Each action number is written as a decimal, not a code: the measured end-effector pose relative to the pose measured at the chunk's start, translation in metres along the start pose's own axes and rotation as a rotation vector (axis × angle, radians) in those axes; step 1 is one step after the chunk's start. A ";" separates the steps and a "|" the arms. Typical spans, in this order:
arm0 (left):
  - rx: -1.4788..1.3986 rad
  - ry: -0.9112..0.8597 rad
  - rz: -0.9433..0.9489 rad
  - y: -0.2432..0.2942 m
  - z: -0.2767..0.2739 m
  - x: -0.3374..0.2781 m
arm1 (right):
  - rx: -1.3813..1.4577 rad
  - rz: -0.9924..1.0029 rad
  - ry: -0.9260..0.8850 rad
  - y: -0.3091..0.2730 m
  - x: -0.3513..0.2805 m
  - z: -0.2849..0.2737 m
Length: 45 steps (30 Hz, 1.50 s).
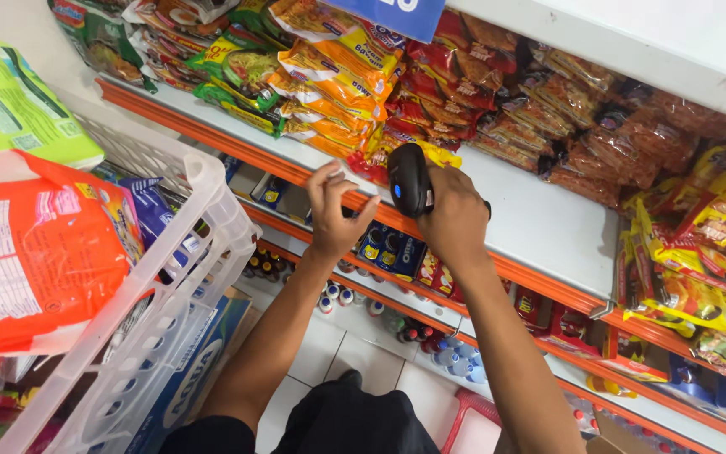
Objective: The person takes packets of instant noodles from a box, scans them with a handheld scanner, and arranges them onto a store shelf.
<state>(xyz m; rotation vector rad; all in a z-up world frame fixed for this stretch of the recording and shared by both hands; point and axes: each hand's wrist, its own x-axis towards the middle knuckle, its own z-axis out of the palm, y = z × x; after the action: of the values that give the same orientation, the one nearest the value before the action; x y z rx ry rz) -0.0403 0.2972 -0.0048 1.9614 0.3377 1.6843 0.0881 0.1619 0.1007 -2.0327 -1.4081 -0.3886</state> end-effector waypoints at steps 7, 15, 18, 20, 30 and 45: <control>0.144 -0.143 0.070 0.009 -0.005 0.010 | 0.020 0.001 -0.014 0.004 0.007 0.010; 0.188 -0.181 0.068 0.013 -0.004 0.011 | -0.110 -0.165 0.077 -0.004 -0.006 0.018; 0.189 -0.181 0.055 0.020 -0.003 0.013 | -0.095 -0.127 0.031 -0.008 -0.001 0.015; 0.184 -0.176 0.061 0.022 -0.001 0.016 | -0.105 -0.121 0.036 -0.007 -0.001 0.013; -0.051 -0.245 0.060 0.083 0.041 -0.048 | -0.094 0.065 0.171 0.018 -0.160 -0.069; -0.630 -1.478 0.167 0.283 0.221 -0.316 | -0.031 1.251 0.392 0.118 -0.521 -0.148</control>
<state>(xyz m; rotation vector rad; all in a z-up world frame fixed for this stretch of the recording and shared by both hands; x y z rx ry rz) 0.0713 -0.1491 -0.1355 2.1237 -0.7960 0.0139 0.0111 -0.3414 -0.1185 -2.2541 0.2111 -0.2072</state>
